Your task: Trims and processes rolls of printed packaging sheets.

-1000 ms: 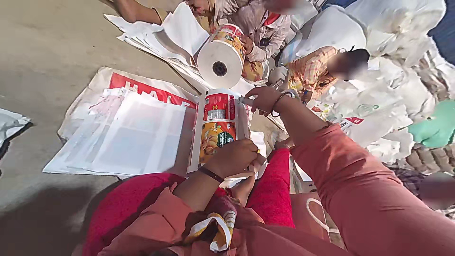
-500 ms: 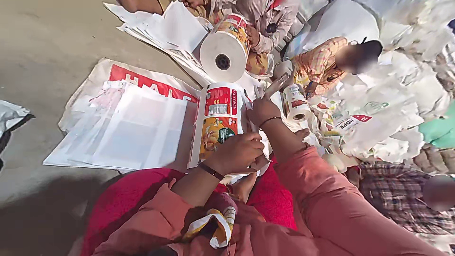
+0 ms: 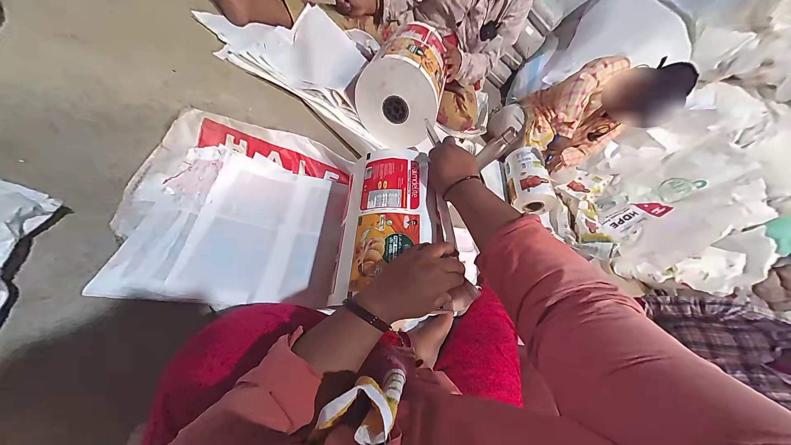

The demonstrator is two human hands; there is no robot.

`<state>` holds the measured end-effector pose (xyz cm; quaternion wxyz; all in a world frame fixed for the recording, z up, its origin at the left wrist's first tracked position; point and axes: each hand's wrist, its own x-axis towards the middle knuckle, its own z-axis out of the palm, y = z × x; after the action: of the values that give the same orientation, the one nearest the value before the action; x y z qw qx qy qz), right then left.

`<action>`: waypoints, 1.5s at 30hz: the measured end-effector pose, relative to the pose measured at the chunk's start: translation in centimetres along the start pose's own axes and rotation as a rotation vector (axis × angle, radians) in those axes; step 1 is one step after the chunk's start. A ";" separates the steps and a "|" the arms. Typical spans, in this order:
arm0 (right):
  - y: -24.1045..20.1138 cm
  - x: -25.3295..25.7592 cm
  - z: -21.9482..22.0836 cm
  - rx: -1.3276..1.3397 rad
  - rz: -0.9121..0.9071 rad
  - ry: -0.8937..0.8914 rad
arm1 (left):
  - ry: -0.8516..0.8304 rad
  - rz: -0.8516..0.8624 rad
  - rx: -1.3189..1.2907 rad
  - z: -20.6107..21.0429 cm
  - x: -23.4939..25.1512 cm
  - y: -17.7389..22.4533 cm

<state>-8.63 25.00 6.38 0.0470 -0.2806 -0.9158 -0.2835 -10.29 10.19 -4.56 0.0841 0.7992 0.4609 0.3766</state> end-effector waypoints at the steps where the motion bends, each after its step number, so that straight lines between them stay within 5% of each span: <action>1: 1.3 1.4 3.3 0.082 0.071 -0.087 | -0.004 -0.002 0.007 0.1 0.0 0.0; 4: 6.5 3.4 6.8 0.178 0.422 -0.452 | -0.050 -0.034 0.007 0.0 0.0 -0.1; 10: 15.9 -1.8 9.8 0.248 0.648 -0.470 | -0.088 -0.062 0.001 -0.3 0.3 -0.2; 12: 14.8 -3.8 8.2 0.258 0.724 -0.501 | -0.043 -0.125 0.059 0.0 0.3 0.2; 14: 11.3 -4.4 3.0 0.296 0.884 -0.743 | 0.024 -0.269 0.148 0.2 0.1 0.7; 17: 10.7 -6.3 1.6 0.357 0.973 -0.755 | 0.137 -0.558 0.256 0.0 0.2 0.8; 19: 14.6 -9.7 5.9 0.522 0.813 -0.613 | 0.165 -0.648 0.262 -0.2 0.2 0.5; 20: 16.2 -13.2 12.0 0.567 0.679 -0.126 | 0.163 -0.664 0.263 -0.2 0.4 0.5; 23: 15.3 -15.5 12.1 1.135 0.954 -0.164 | 0.181 -0.664 0.246 -0.2 0.9 0.2; 29: 5.9 -27.0 10.5 1.877 0.941 -0.164 | 0.201 -0.663 0.283 0.3 0.5 0.5; 34: 1.8 -31.9 15.1 2.022 1.112 -0.110 | 0.090 -0.712 0.414 -0.8 1.6 1.9; 45: 4.4 -30.7 15.3 2.187 1.109 -0.127 | -0.166 -1.022 0.558 -2.3 6.2 3.9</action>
<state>20.58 21.37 -11.71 0.3272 -0.4584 -0.4287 0.7064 -7.38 12.44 2.16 0.0772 0.4944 0.8612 0.0890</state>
